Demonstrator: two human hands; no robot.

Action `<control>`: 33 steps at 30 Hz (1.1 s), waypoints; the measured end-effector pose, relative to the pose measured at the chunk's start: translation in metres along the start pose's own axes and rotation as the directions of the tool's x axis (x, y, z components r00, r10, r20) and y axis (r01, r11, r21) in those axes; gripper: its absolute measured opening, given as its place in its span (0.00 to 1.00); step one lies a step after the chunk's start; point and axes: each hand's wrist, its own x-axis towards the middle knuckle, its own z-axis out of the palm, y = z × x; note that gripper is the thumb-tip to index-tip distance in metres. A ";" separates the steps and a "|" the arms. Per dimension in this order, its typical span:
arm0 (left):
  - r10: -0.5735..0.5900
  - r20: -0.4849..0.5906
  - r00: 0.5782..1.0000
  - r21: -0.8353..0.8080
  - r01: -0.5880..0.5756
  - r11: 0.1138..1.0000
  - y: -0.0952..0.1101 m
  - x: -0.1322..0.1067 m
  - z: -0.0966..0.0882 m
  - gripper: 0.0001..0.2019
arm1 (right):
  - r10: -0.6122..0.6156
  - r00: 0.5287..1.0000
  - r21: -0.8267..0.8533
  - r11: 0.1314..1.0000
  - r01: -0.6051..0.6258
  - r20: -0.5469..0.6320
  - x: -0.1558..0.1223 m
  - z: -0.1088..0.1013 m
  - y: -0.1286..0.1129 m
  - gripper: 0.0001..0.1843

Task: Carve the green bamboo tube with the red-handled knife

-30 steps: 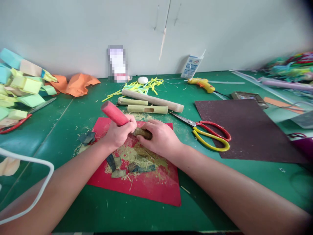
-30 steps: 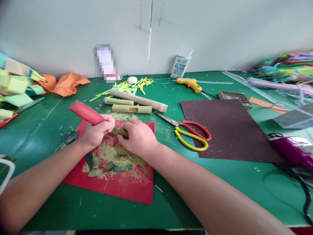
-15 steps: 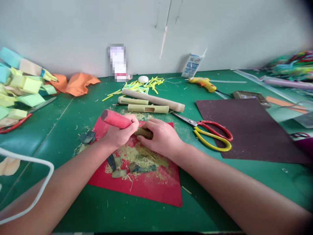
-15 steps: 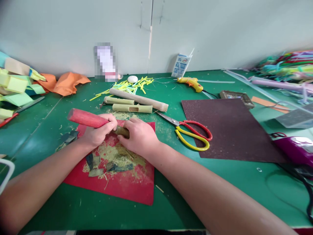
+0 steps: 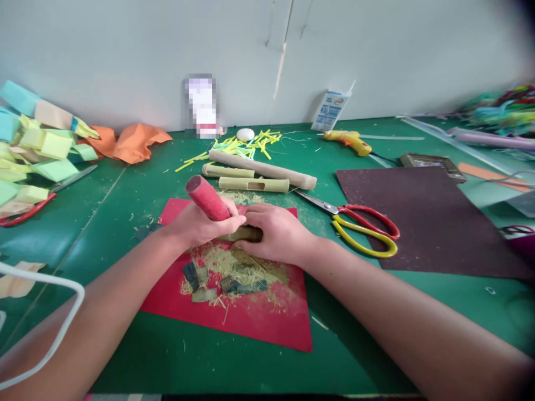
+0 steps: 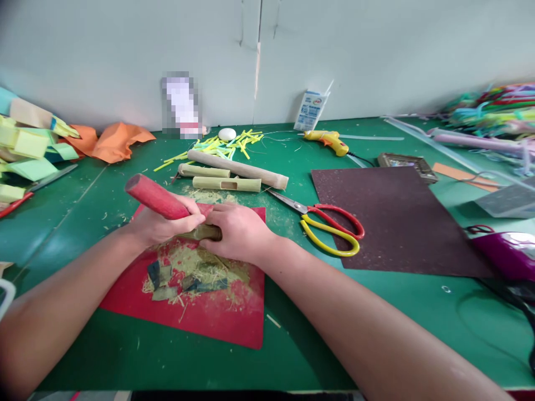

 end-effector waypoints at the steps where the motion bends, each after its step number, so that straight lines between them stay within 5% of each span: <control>1: -0.004 -0.005 1.000 -0.022 0.004 1.000 -0.002 -0.001 0.001 0.12 | -0.014 1.000 0.013 1.000 0.014 0.006 0.000 0.000 0.001 0.06; 7: 0.004 -0.124 0.992 -0.079 -0.014 0.997 -0.009 -0.003 0.010 0.14 | -0.038 0.998 0.026 0.999 0.037 0.041 0.001 -0.001 0.003 0.06; 13: 0.033 -0.228 0.973 0.152 0.002 0.988 0.001 0.001 0.010 0.14 | -0.060 0.997 0.040 0.998 0.058 0.041 0.002 -0.001 0.004 0.06; 16: 0.043 -0.280 0.959 0.131 -0.006 0.991 0.003 0.000 0.009 0.15 | -0.020 0.999 0.044 0.999 0.018 0.045 0.002 -0.001 0.002 0.06; 21: 0.041 -0.177 0.983 0.098 -0.024 0.995 -0.004 -0.003 0.009 0.15 | 0.000 0.998 0.066 0.998 -0.004 0.055 0.001 -0.002 0.000 0.07; 33: 0.072 -0.137 0.988 0.106 -0.058 0.993 -0.008 -0.002 0.008 0.17 | -0.013 0.999 0.075 0.997 0.010 0.040 0.001 -0.001 0.002 0.06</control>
